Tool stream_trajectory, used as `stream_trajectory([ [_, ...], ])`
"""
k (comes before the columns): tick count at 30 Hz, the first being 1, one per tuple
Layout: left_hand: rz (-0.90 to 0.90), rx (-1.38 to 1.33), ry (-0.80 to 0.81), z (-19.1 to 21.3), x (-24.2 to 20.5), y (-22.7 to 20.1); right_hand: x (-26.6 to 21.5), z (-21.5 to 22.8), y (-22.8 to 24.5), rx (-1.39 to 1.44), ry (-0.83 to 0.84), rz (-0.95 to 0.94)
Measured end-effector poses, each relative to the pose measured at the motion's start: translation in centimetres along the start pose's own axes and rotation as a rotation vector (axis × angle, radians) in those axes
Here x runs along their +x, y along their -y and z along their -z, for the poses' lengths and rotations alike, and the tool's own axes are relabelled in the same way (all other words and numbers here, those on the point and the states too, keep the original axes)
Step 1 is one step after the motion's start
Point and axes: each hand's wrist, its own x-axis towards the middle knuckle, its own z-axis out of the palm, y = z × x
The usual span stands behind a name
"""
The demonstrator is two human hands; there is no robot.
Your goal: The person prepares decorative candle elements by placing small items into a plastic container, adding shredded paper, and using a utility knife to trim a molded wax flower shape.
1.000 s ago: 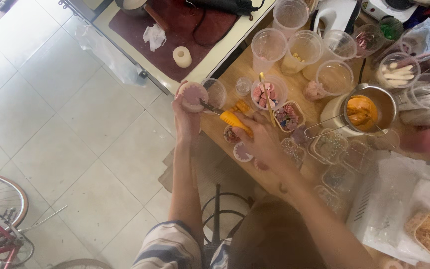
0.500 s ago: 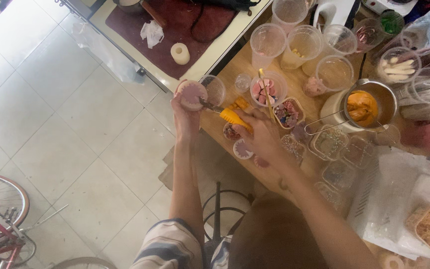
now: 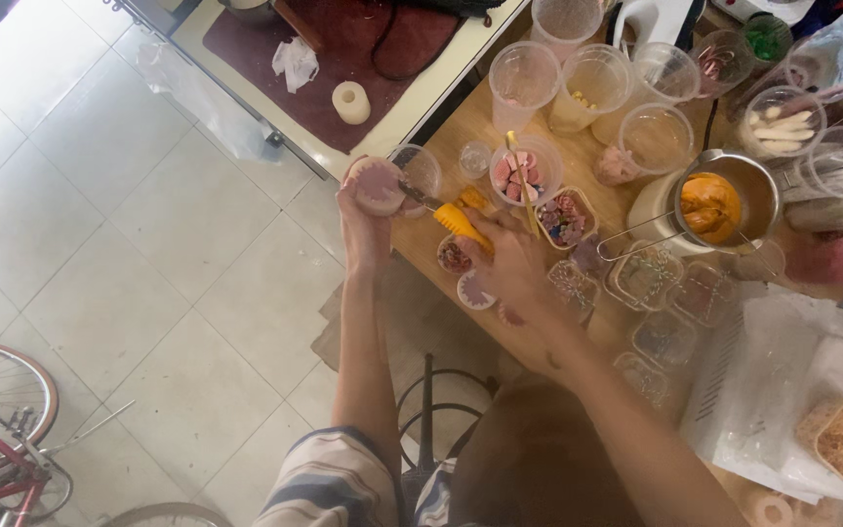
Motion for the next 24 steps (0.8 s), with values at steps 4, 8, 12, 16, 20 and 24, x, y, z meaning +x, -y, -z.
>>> stream_trajectory([
  [4,0.013,0.03,-0.029,0.0,0.0,0.0,0.0,0.3,-0.5,0.064,0.03,-0.027],
  [8,-0.018,-0.016,-0.075,0.2,-0.3,-0.8,0.4,0.4,0.1,0.095,0.038,-0.051],
  [12,-0.003,0.016,-0.114,0.1,-0.4,-1.6,0.0,0.4,1.3,0.092,0.107,-0.29],
  [16,-0.027,-0.058,-0.019,0.3,-0.5,-1.4,-0.1,-0.2,0.4,0.156,-0.112,0.042],
  [20,-0.039,-0.039,-0.023,0.4,-0.6,-1.1,1.0,-0.7,-0.7,0.103,0.013,-0.136],
  [24,-0.042,-0.066,-0.002,0.8,-0.3,-0.9,0.3,-0.6,-0.8,0.085,0.069,-0.197],
])
